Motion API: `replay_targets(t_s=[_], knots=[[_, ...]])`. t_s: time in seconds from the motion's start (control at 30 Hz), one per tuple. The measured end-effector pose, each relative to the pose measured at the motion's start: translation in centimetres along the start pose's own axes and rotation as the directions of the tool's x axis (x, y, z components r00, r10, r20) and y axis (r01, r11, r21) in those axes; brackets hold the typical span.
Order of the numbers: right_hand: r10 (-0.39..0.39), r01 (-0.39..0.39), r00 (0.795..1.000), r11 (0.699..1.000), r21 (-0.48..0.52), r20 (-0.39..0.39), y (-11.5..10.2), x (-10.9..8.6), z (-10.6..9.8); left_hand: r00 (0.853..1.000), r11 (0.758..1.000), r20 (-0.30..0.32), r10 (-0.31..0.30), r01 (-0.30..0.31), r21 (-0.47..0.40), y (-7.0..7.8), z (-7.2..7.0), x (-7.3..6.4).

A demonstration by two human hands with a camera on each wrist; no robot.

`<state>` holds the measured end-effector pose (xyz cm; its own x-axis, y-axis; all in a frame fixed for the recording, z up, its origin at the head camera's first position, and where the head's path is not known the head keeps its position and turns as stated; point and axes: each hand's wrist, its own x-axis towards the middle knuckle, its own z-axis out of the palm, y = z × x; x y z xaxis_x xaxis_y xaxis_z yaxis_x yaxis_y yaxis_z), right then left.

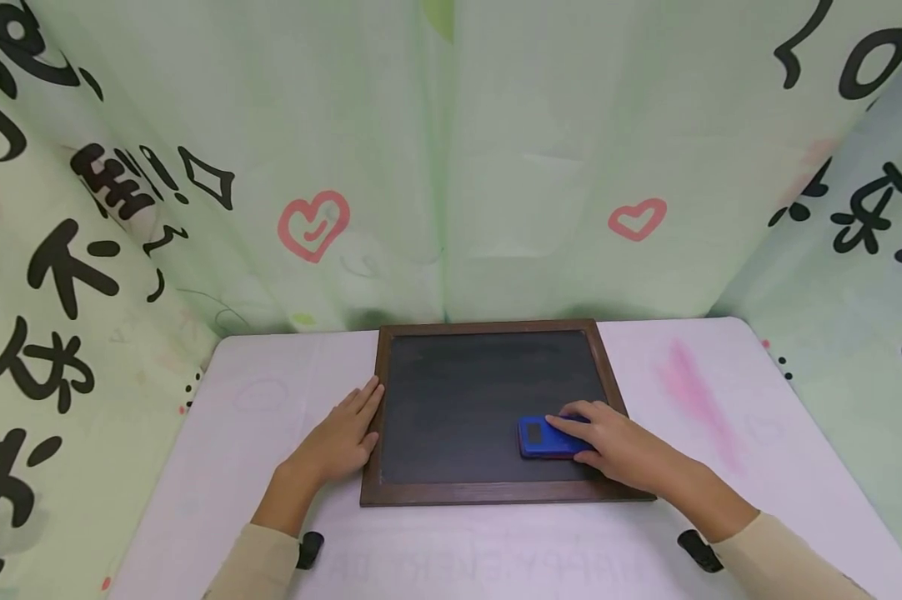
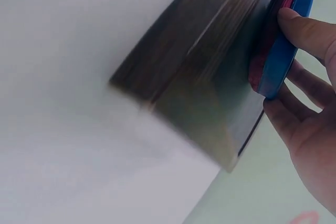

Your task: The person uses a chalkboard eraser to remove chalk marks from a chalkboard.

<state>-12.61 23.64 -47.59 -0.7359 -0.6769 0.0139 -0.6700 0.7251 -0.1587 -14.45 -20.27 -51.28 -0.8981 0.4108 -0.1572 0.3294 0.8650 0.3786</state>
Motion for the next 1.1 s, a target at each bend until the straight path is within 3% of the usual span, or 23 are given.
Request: replay_targets(t_s=[0.23, 0.5, 1.1], knots=[[0.063, -0.063, 0.998, 0.998, -0.003, -0.029, 1.7, -1.4, -0.2, 1.0, 1.0, -0.001, 0.003, -0.003, 0.004, 0.0, 0.1, 0.0], [0.091, -0.09, 0.995, 0.996, 0.02, -0.029, 2.5, -1.5, -0.2, 1.0, 1.0, -0.004, 0.002, -0.002, -0.009, 0.1, 0.2, -0.3], [0.173, -0.171, 0.984, 0.984, 0.05, -0.051, 4.9, 2.8, -0.8, 1.0, 1.0, -0.012, -0.001, 0.001, 0.012, 0.1, 0.0, 0.1]])
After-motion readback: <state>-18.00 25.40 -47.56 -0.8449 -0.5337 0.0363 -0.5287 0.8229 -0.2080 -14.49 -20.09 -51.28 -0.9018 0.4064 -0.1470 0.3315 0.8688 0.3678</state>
